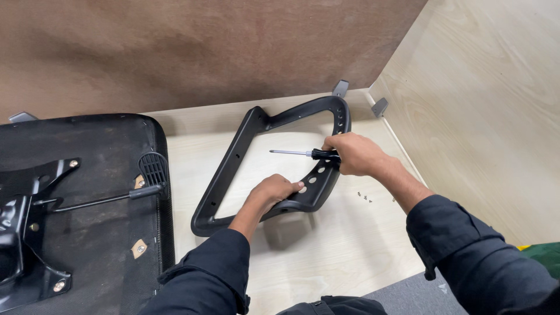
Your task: The person uses a screwdriver to tighten screws into a black plastic chair frame component on a light wood table. The person holds the frame steady with one hand while turning the screwdriver with the other, working on multiple screw holes along the frame's edge.
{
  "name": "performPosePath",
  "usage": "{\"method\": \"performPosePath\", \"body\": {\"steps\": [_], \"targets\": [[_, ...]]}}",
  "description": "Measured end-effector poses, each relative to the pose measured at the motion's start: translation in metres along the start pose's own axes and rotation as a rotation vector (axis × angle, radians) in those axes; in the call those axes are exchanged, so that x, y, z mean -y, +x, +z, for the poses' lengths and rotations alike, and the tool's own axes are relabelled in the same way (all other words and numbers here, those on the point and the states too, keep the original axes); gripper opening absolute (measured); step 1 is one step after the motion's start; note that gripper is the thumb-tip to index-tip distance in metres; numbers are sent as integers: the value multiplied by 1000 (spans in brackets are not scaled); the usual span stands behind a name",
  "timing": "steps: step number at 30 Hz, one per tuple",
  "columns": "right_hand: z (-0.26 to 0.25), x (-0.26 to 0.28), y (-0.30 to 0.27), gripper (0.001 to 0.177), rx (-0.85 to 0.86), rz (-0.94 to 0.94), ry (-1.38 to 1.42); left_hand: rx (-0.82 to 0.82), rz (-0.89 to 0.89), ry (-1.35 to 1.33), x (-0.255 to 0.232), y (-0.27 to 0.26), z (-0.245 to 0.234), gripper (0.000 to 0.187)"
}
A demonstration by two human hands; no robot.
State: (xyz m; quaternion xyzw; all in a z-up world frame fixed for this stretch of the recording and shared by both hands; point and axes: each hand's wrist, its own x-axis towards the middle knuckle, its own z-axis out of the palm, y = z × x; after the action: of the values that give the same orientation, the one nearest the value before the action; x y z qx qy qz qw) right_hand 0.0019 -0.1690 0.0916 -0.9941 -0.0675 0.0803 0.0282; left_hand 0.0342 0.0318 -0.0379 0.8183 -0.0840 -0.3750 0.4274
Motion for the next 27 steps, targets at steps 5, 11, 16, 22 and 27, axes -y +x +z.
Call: {"method": "performPosePath", "body": {"steps": [5,11,16,22,27], "targets": [[9,8,-19,40,-197,-119,335,-127,-76,-147,-16,-1,8,44],[25,42,-36,48,-164,160,570,-309,-60,-469,-28,16,24,25],[41,48,-36,50,-184,251,653,-294,-80,-579,-26,36,32,19],[68,41,-40,66,-221,134,539,-165,51,-857,-4,84,47,21],[77,42,-35,80,-70,158,406,-122,-46,-949,17,108,54,23]]}}
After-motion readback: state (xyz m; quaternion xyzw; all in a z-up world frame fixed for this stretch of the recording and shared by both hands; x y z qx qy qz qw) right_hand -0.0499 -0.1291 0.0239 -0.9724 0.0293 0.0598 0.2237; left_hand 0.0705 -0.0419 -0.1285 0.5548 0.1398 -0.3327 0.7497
